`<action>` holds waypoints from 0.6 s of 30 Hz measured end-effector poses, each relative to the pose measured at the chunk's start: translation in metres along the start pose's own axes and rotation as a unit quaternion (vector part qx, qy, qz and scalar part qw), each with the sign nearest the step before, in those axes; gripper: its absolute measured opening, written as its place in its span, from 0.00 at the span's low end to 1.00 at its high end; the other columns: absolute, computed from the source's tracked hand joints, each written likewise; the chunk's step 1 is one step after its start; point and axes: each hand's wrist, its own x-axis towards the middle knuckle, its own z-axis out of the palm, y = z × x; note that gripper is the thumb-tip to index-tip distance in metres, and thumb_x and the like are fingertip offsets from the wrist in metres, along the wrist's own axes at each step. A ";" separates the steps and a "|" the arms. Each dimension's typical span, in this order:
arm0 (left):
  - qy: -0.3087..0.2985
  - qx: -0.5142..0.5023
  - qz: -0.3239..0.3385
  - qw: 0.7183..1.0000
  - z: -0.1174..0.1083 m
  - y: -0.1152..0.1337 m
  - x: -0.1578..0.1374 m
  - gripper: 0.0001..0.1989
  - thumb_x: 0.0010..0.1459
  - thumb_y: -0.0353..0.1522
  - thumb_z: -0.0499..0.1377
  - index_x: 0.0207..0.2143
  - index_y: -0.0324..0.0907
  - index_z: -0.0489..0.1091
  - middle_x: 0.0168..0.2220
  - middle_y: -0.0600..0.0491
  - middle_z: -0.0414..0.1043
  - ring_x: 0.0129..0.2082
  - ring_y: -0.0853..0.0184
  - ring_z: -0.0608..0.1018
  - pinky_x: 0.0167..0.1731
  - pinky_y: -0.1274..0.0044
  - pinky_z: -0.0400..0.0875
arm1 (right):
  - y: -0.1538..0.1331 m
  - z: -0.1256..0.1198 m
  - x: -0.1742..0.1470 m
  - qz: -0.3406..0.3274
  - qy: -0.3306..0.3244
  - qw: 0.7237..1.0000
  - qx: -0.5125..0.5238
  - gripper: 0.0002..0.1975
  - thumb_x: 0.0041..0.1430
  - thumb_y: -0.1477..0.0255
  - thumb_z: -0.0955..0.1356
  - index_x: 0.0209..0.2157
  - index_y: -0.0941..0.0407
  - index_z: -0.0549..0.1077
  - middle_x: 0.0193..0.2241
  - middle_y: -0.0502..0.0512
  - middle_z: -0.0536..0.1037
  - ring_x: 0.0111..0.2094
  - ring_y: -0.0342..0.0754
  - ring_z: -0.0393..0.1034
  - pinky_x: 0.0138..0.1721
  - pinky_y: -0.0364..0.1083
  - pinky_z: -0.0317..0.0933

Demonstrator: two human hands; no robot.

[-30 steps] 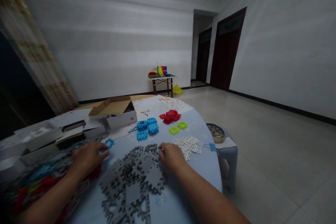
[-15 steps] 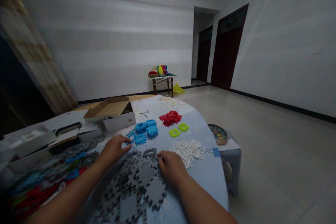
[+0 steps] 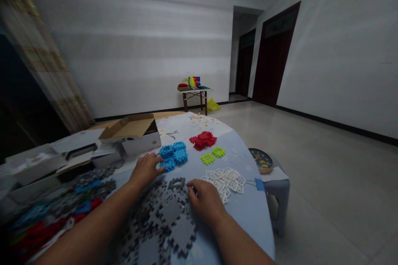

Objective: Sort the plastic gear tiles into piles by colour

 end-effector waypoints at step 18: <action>-0.038 0.103 -0.211 0.971 -0.043 -0.152 -0.086 0.18 0.49 0.38 0.50 0.38 0.44 0.74 0.44 0.42 0.72 0.46 0.48 0.69 0.43 0.57 0.60 | -0.003 0.000 -0.005 -0.024 -0.042 0.998 0.034 0.14 0.57 0.69 0.59 0.37 0.55 0.74 0.34 0.54 0.78 0.37 0.48 0.71 0.39 0.45 0.61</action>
